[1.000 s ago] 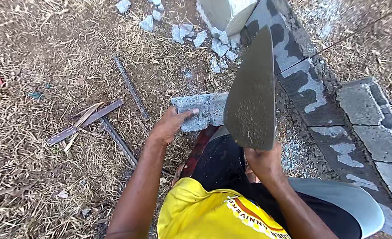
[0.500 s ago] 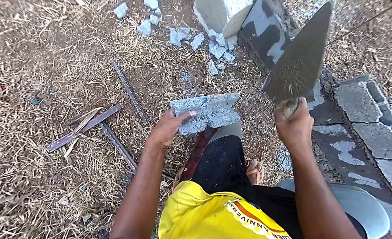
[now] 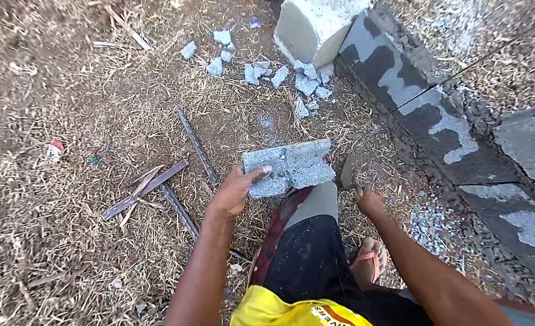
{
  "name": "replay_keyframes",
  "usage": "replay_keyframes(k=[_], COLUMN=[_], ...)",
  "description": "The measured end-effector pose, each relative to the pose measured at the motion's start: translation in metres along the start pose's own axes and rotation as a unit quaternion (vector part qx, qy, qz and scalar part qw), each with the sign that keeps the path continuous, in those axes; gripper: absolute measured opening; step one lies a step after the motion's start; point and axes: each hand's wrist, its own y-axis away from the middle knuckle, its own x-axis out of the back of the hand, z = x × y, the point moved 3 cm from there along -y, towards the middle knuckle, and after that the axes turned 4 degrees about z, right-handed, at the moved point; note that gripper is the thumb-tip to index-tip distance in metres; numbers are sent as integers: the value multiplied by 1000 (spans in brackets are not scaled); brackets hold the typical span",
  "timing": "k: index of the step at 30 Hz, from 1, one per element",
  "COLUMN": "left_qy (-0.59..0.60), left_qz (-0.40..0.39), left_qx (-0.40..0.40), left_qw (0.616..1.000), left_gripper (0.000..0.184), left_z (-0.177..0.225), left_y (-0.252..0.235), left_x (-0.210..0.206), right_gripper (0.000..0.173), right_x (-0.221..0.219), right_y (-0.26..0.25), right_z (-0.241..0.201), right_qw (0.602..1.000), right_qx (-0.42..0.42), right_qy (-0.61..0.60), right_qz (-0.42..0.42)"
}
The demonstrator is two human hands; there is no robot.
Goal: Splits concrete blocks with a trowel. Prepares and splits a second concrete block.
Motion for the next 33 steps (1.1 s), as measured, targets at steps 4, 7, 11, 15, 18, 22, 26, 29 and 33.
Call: replay_keyframes(k=[4,7,11,15,18,22,26,29,33], left_qy=[10,18,15,-23,-89,-121,-192,-258,-212], left_qz=[8,20,6,17,2,-35,-60,-99,-55], left_qx=[-1,-2,-10,-8,-15,-10,17,-10,-23], left_qw=[1000,1000,1000,1000,996,992,979,961,975], left_gripper=[21,20,23,19,21,21,23,23,51], left_z=[3,3,2,5,7,4,7,13,5], left_y=[-1,-2,-4,-2,1,5,12,15,-3], left_x=[-1,-1,1,2,5,8,11,26,72], right_gripper=[69,61,71,69,70,80,74,64,57], right_x=[30,68,65,76,84,105,110,108,107], right_y=[22,38,73,101,107,118,129,133,133], right_z=[-39,-98,-164,-192,-189,-185,-187,-190,-189], right_qw=[998,964,803,735,744,779,769,755,765], right_qx=[58,116,36,0,-4,10,10,5,0], right_qy=[-21,-226,-553,-616,-603,-547,-550,-569,-564], right_qz=[32,74,-221,-284,-289,-308,-326,-326,-310])
